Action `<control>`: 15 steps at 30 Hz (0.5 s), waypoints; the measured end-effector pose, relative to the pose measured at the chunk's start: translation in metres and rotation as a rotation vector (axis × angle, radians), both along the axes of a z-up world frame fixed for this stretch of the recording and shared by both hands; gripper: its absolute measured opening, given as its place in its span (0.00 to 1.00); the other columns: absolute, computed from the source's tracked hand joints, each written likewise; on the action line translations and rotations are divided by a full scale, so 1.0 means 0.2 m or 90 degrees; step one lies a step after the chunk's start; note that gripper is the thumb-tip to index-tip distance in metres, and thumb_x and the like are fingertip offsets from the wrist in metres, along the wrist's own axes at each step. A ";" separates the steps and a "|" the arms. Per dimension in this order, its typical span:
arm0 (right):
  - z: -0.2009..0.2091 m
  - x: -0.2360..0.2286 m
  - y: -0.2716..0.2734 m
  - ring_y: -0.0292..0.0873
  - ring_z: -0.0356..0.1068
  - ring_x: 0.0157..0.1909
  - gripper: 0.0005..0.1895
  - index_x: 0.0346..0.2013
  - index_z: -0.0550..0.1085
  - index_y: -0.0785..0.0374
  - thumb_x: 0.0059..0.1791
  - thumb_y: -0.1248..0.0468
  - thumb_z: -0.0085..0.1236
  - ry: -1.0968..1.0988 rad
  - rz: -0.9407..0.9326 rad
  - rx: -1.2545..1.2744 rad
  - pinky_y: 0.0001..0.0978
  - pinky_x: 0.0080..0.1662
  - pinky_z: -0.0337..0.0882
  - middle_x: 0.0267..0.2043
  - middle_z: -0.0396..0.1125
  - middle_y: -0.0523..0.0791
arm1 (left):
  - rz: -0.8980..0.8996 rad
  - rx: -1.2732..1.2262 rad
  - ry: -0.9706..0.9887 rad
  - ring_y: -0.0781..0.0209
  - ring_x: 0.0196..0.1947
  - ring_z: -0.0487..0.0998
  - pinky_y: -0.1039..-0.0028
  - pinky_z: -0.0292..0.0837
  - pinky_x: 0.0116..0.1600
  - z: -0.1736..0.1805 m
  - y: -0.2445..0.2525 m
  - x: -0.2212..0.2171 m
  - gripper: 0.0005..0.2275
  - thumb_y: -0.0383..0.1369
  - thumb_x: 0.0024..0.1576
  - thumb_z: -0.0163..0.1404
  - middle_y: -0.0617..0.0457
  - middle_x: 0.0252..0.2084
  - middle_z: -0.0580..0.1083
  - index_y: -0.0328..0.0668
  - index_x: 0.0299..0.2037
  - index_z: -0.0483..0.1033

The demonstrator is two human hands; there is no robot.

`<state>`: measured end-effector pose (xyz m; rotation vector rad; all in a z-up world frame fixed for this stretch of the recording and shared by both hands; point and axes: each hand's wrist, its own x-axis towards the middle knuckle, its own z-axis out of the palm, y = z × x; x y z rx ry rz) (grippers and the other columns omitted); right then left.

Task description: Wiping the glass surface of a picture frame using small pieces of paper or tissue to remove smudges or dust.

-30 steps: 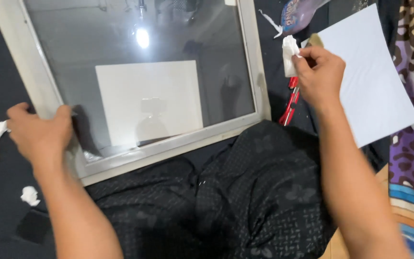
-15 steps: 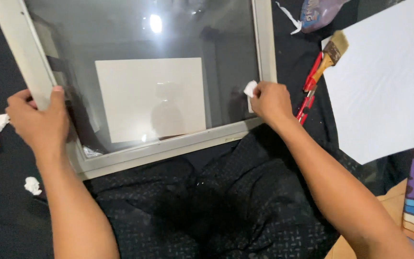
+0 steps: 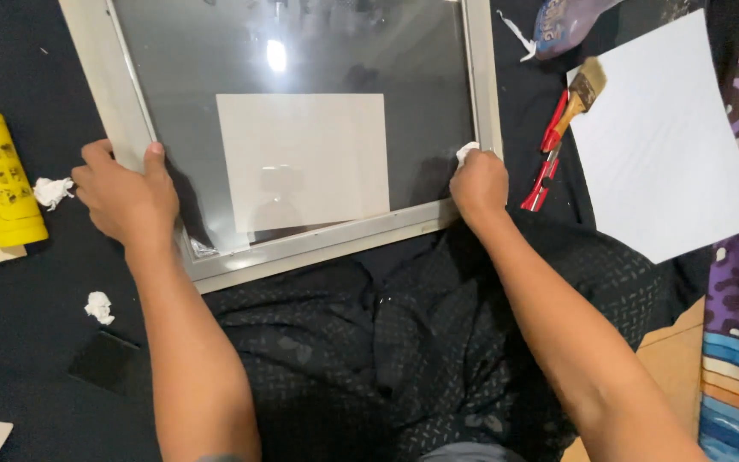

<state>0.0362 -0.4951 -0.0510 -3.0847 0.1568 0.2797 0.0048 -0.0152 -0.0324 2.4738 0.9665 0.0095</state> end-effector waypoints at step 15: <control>0.44 0.30 -0.44 0.55 0.73 0.34 0.07 0.32 0.81 0.60 0.44 0.64 0.56 -0.072 0.069 0.059 0.49 0.35 0.67 0.31 0.75 0.49 | -0.061 0.113 -0.275 0.33 0.49 0.66 0.41 0.65 0.41 0.07 -0.10 -0.02 0.26 0.40 0.62 0.69 0.39 0.49 0.62 0.32 0.57 0.65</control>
